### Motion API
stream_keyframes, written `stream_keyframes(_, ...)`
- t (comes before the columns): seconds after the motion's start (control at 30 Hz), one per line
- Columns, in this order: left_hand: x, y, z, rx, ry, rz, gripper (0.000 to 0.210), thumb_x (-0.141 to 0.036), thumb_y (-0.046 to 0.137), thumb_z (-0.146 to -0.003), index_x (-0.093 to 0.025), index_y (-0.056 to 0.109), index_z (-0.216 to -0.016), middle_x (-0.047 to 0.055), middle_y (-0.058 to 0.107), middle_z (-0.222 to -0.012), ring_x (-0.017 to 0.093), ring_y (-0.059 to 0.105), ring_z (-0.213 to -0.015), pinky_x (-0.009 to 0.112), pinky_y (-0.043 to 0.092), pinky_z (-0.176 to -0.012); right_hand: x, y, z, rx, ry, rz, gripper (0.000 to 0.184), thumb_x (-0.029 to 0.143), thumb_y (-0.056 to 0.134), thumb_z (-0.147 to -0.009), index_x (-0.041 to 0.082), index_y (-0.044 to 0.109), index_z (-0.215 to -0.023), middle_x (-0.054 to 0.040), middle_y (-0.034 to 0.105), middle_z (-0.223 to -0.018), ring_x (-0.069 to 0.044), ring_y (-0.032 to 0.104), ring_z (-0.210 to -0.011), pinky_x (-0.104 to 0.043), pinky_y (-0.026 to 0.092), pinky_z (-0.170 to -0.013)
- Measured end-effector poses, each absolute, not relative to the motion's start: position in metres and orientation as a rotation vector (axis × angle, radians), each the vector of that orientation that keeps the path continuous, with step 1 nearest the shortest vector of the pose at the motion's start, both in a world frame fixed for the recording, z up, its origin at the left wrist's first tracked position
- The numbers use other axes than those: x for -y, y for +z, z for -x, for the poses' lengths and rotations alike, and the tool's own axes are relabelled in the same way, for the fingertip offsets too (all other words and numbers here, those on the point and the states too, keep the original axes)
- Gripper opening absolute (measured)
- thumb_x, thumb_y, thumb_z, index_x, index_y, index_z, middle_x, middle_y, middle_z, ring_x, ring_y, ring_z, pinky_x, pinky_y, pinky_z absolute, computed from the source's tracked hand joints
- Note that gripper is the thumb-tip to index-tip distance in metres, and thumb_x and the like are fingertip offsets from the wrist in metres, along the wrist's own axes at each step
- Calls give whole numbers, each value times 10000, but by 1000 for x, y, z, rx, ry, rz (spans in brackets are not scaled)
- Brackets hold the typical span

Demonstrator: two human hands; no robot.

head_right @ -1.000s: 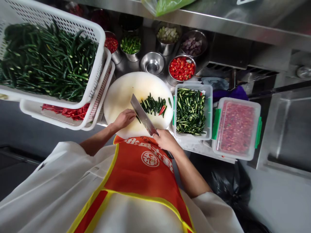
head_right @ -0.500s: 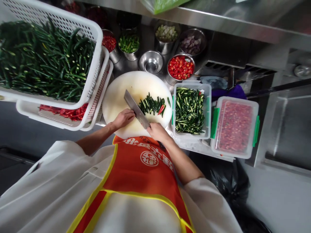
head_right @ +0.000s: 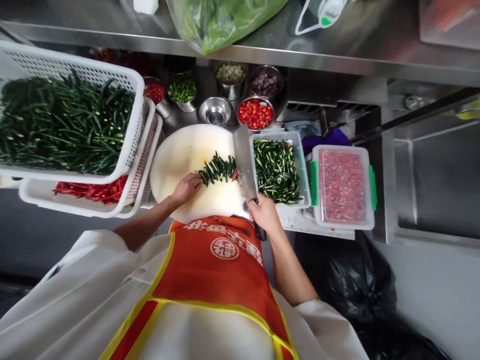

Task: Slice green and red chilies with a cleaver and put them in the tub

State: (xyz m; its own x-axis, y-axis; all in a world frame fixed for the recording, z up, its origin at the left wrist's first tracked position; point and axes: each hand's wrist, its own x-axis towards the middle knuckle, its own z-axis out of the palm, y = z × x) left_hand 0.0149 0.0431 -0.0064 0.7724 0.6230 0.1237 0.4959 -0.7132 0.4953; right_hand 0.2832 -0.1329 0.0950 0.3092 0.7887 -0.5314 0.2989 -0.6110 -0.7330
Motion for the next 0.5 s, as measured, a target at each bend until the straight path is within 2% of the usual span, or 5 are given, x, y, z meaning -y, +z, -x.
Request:
stream_keyframes(0.23,-56,-2,-38,-942,517,-2421,171,-175,502,-900,-173,662,-841,87,646,-906,195,603,-866,333,525,-799,153,89,-293,1018,1180,2287,179,314,445,-852,215,536,-735,0,603,-520,-177,618,-512,-244,435,-550)
stream_keyframes(0.4,-61,5,-42,-1258,482,-2177,118,-175,551,-865,-151,650,-924,80,624,-971,135,600,-704,271,522,-674,149,88,-280,1422,934,2446,222,277,425,-882,169,617,-915,-134,728,-856,-234,678,-813,-265,421,-687)
stream_keyframes(0.5,-61,5,-46,-1300,436,-2093,169,-172,575,-839,-145,646,-990,93,615,-1028,133,614,-685,280,537,-666,148,91,-272,1570,952,2393,239,271,412,-894,171,624,-942,-144,731,-921,-235,674,-846,-270,412,-725)
